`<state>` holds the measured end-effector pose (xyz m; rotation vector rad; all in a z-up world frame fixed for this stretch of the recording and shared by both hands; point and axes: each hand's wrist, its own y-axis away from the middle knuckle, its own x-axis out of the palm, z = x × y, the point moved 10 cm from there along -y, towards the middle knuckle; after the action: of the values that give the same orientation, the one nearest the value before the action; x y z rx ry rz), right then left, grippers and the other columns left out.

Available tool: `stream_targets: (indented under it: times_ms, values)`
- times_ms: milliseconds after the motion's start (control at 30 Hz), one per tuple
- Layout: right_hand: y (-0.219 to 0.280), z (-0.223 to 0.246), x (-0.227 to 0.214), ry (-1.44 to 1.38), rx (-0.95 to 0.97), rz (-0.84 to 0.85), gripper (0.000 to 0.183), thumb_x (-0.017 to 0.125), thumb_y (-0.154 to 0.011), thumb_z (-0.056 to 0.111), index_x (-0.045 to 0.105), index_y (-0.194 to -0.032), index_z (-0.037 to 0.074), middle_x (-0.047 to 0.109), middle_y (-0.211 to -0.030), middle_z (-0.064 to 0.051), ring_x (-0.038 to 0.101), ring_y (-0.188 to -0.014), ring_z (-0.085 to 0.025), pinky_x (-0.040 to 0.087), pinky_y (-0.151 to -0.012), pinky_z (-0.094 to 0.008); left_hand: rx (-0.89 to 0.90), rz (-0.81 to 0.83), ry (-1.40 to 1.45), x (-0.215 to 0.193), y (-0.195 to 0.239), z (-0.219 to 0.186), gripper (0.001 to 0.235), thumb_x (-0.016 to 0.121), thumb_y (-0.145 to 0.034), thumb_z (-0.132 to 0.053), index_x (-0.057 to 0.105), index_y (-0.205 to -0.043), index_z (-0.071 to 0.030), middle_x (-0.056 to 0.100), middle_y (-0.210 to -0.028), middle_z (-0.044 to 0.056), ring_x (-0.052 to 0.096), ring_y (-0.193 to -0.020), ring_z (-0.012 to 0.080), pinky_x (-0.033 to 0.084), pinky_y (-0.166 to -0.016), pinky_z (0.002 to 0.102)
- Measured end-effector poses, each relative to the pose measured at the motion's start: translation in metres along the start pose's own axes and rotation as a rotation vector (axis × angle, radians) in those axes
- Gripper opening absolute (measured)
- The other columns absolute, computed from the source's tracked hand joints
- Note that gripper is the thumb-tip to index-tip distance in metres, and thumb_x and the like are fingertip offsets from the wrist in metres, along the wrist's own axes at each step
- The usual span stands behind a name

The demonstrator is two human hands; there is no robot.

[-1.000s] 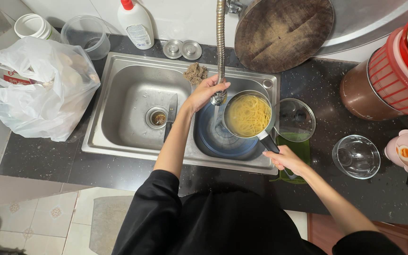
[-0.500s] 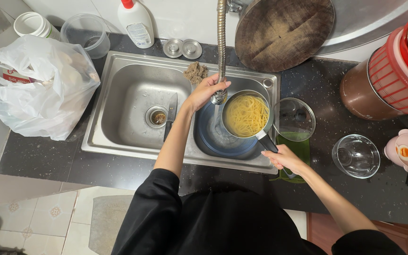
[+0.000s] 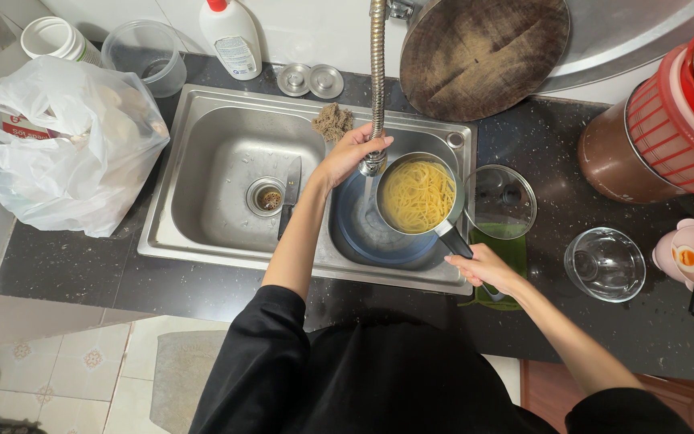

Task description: The person boils pasta in a pot on an induction cooktop, then moves it to the sink to rinse under running water using chopsticks. They return the pot to the stove and stir a separate pan containing a brown sauce.

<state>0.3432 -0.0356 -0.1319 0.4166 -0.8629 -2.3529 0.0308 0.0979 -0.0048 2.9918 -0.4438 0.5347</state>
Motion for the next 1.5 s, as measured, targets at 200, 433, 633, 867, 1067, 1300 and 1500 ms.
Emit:
stream_targets:
  times_ms: [200,433,633,867,1067,1300,1500]
  values:
    - [0.001,0.002,0.003,-0.009,-0.014,0.024,0.042,0.071,-0.094,0.022,0.044,-0.064,0.011,0.041,-0.053,0.004,0.033,-0.042,-0.006,0.023,-0.038,-0.027,-0.007,0.004,0.015,0.003,0.003,-0.004,0.017,0.074,-0.097,-0.023,0.059,-0.092,-0.015,0.053,-0.085,-0.010,0.050,-0.080,0.0020,0.043,-0.072,0.023]
    - [0.000,0.004,0.004,0.027,-0.001,0.024,0.043,0.071,-0.094,0.023,0.043,-0.063,0.011,0.041,-0.052,0.004,0.033,-0.042,-0.006,0.023,-0.038,-0.027,-0.010,0.010,0.029,0.005,0.003,-0.005,0.017,0.073,-0.097,-0.022,0.059,-0.091,-0.016,0.054,-0.084,-0.010,0.050,-0.079,0.0019,0.044,-0.071,0.023]
    - [0.003,0.008,0.005,0.053,-0.006,0.022,0.044,0.071,-0.093,0.023,0.043,-0.063,0.012,0.042,-0.052,0.004,0.033,-0.042,-0.006,0.023,-0.038,-0.027,-0.029,0.012,0.052,0.006,0.003,-0.005,0.016,0.073,-0.097,-0.021,0.059,-0.091,-0.015,0.054,-0.083,-0.010,0.051,-0.078,0.0026,0.045,-0.070,0.023]
    - [0.003,0.011,0.004,0.055,-0.018,0.022,0.042,0.072,-0.093,0.023,0.044,-0.063,0.012,0.044,-0.052,0.003,0.035,-0.041,-0.006,0.024,-0.038,-0.026,-0.023,0.006,0.013,0.004,0.002,-0.003,0.016,0.073,-0.097,-0.023,0.060,-0.093,-0.016,0.053,-0.084,-0.011,0.050,-0.079,0.0016,0.044,-0.070,0.022]
    - [0.004,0.012,0.003,0.055,-0.020,0.017,0.042,0.072,-0.093,0.023,0.044,-0.063,0.012,0.043,-0.051,0.003,0.035,-0.041,-0.006,0.023,-0.038,-0.026,-0.019,0.008,0.000,0.005,0.003,-0.005,0.019,0.073,-0.097,-0.025,0.058,-0.091,-0.016,0.052,-0.083,-0.011,0.049,-0.079,0.0017,0.043,-0.071,0.022]
    - [0.015,0.006,0.005,-0.052,0.027,0.010,0.043,0.070,-0.094,0.025,0.042,-0.063,0.014,0.040,-0.051,0.005,0.033,-0.040,-0.005,0.023,-0.037,-0.026,-0.025,-0.020,-0.028,0.005,0.003,-0.007,0.017,0.073,-0.096,-0.025,0.059,-0.092,-0.016,0.053,-0.083,-0.011,0.048,-0.079,0.0017,0.042,-0.072,0.022]
    - [0.027,-0.014,0.008,-0.261,0.013,0.007,0.048,0.068,-0.097,0.027,0.039,-0.061,0.014,0.037,-0.049,0.007,0.029,-0.038,-0.003,0.020,-0.036,-0.024,0.083,-0.106,-0.076,-0.006,0.017,-0.018,0.028,0.074,-0.094,-0.021,0.070,-0.119,-0.010,0.073,-0.112,-0.002,0.065,-0.105,0.0065,0.049,-0.095,0.021]
